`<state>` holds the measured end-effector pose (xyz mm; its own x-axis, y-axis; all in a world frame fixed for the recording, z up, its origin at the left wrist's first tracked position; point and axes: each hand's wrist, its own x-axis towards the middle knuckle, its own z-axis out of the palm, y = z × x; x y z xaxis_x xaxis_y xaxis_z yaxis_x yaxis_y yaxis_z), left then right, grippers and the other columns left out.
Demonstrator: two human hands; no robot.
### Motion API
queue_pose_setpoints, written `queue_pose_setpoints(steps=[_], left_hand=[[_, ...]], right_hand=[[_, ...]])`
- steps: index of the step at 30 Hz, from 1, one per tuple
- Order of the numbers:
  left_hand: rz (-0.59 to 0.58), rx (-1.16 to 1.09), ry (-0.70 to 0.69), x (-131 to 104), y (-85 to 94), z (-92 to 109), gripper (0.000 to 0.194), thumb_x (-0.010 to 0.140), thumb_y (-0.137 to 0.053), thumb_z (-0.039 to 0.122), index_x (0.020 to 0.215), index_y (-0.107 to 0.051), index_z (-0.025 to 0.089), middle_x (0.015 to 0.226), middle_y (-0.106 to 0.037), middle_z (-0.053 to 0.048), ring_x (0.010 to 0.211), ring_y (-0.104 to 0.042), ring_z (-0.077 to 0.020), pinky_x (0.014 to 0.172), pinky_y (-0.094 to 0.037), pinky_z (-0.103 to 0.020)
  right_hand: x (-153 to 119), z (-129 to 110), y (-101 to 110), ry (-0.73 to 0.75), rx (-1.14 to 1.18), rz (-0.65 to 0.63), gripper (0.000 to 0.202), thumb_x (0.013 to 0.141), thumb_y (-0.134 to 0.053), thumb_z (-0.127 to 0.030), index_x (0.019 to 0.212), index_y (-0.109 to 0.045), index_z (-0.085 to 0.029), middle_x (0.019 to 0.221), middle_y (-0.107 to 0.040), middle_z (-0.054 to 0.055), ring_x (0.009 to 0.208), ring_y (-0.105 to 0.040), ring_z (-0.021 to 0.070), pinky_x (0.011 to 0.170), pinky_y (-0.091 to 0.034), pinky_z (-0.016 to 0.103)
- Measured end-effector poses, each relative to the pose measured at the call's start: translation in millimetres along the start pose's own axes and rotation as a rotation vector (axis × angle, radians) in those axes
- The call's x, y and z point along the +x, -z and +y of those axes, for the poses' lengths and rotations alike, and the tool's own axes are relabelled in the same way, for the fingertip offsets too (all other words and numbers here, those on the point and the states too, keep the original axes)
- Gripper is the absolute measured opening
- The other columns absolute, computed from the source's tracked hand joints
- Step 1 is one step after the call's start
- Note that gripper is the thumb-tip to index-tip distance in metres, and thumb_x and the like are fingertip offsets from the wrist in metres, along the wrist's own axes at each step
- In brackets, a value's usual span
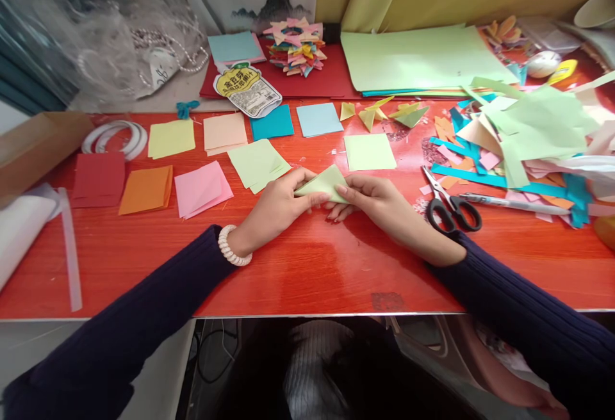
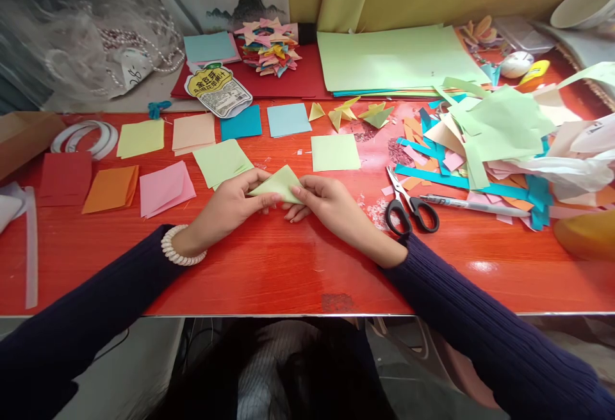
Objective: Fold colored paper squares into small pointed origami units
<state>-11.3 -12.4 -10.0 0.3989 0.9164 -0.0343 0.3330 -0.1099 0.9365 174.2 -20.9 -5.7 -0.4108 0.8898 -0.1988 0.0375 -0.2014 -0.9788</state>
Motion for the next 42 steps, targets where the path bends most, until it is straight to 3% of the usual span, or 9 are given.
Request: queue_pose_setpoints(steps=[9, 37, 42], left_hand=[[-0.020, -0.126, 0.031, -0.2, 1.0, 3.1, 0.032, 0.081, -0.057, 0.044, 0.091, -0.059, 0.014, 0.076, -0.062, -0.002, 0.063, -0.057, -0.0098, 0.063, -0.047, -0.022], [0.036, -0.093, 0.071, -2.4, 0.2, 7.2, 0.030, 0.080, -0.059, 0.044, 0.077, -0.057, 0.015, 0.064, -0.061, 0.000, 0.054, -0.056, -0.0078, 0.056, -0.045, -0.019], [-0.097, -0.135, 0.099, -1.7, 3.1, 7.7, 0.028, 0.081, -0.058, 0.041, 0.073, -0.057, 0.014, 0.065, -0.063, -0.002, 0.055, -0.058, -0.0085, 0.054, -0.047, -0.019]], right_hand=[[-2.0, 0.5, -0.6, 0.022, -0.036, -0.016, 0.027, 0.085, -0.054, -0.042, 0.072, -0.054, -0.018, 0.073, -0.063, 0.003, 0.064, -0.063, 0.0124, 0.065, -0.054, 0.027], [-3.2, -3.7, -4.3, 0.010, -0.088, 0.017, 0.031, 0.080, -0.057, -0.048, 0.067, -0.054, -0.020, 0.062, -0.062, 0.001, 0.055, -0.061, 0.0132, 0.057, -0.052, 0.027], [-3.5, -2.8, -3.0, 0.004, -0.106, 0.016, 0.032, 0.078, -0.059, -0.048, 0.064, -0.053, -0.020, 0.060, -0.062, 0.001, 0.055, -0.062, 0.0131, 0.055, -0.051, 0.027]])
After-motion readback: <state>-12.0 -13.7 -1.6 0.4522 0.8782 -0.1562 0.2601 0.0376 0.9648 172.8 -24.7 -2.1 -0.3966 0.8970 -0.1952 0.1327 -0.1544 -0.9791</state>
